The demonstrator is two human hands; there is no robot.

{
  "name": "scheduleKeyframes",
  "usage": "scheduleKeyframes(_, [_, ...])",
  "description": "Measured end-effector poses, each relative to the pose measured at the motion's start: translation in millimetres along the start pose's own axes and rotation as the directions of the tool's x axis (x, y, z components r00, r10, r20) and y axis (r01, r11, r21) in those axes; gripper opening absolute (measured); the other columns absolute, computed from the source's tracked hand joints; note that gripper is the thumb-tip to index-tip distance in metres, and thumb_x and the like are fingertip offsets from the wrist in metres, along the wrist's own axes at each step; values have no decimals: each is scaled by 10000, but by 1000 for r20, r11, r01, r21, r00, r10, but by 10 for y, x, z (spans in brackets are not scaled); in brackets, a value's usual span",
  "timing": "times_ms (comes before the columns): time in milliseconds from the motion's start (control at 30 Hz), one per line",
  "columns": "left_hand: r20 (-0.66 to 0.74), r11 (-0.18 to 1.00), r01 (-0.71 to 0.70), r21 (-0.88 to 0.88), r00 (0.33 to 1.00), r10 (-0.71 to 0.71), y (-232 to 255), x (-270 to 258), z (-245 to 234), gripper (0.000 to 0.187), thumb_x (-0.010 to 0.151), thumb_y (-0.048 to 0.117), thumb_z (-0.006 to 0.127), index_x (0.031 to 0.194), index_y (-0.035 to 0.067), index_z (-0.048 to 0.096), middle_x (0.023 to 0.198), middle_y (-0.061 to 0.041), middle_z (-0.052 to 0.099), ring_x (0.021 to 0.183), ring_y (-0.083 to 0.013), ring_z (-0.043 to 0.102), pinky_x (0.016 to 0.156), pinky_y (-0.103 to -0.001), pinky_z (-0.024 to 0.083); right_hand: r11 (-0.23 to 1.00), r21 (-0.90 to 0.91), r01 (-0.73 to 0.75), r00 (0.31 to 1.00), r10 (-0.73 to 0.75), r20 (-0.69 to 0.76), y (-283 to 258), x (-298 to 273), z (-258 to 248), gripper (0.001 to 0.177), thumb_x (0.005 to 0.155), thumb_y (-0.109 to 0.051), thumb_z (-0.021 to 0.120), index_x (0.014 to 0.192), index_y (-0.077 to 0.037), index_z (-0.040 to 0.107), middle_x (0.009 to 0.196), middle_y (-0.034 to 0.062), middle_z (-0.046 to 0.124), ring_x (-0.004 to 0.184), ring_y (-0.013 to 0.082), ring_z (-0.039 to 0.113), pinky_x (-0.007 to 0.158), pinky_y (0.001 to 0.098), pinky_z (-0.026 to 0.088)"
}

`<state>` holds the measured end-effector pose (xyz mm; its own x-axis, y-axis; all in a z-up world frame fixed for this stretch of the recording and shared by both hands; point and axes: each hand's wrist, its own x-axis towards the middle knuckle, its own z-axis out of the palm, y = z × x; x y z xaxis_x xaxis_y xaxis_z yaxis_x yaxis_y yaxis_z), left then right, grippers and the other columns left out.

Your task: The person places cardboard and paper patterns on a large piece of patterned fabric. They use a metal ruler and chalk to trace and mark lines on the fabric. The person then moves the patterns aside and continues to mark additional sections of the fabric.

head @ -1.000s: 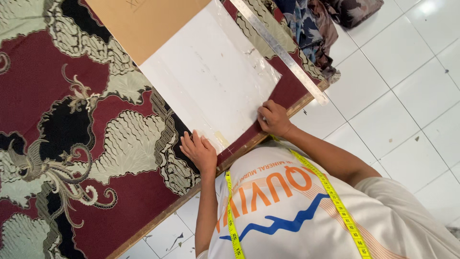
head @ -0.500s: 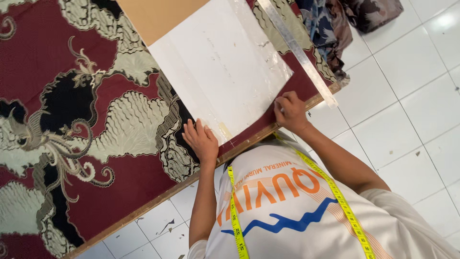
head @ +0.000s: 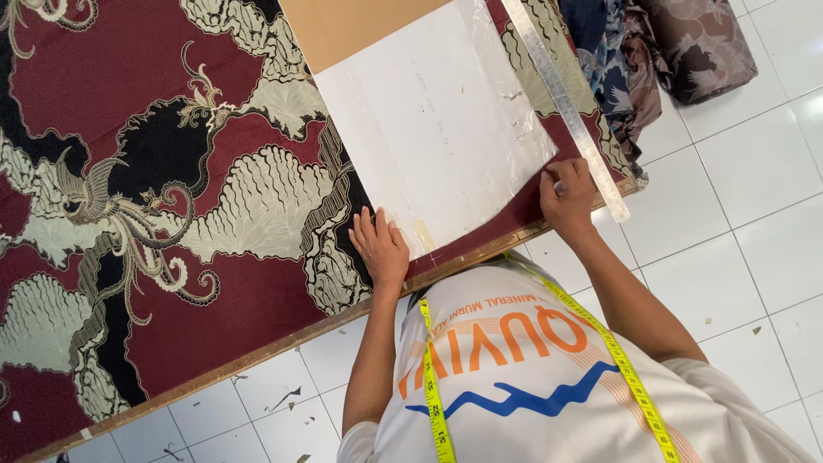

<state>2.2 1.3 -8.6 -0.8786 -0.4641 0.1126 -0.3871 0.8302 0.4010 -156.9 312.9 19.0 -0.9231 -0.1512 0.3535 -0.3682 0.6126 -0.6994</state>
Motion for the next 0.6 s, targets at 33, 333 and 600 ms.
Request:
scheduleKeyframes(33, [4,1000,5,0,1000,-5,3,-2,-2,427,1038,211,507,1411,8,558,1540,-258,418,1490,-434,318,1226,-622,185,1000,3,-11,1000,11,7,9,10,-2,94,965,-7,710,1044,-17,659,1076,139,585,774,236,650,628,329,541])
scheduleKeyframes(333, [20,1000,26,-11,999,-26,20,17,-36,434,1028,212,510,1407,7,559,1535,-258,421,1488,-433,314,1225,-619,180,991,-90,-102,994,106,32,74,102,-21,140,970,-94,729,1091,-37,689,1087,137,594,809,284,653,684,387,548])
scheduleKeyframes(600, [37,1000,30,-4,999,-30,2,22,-19,439,1029,211,509,1412,2,555,1536,-259,416,1486,-432,305,1224,-620,174,980,-59,-189,979,193,70,128,119,55,189,948,-102,734,1108,-13,687,1083,149,592,830,277,635,719,379,541])
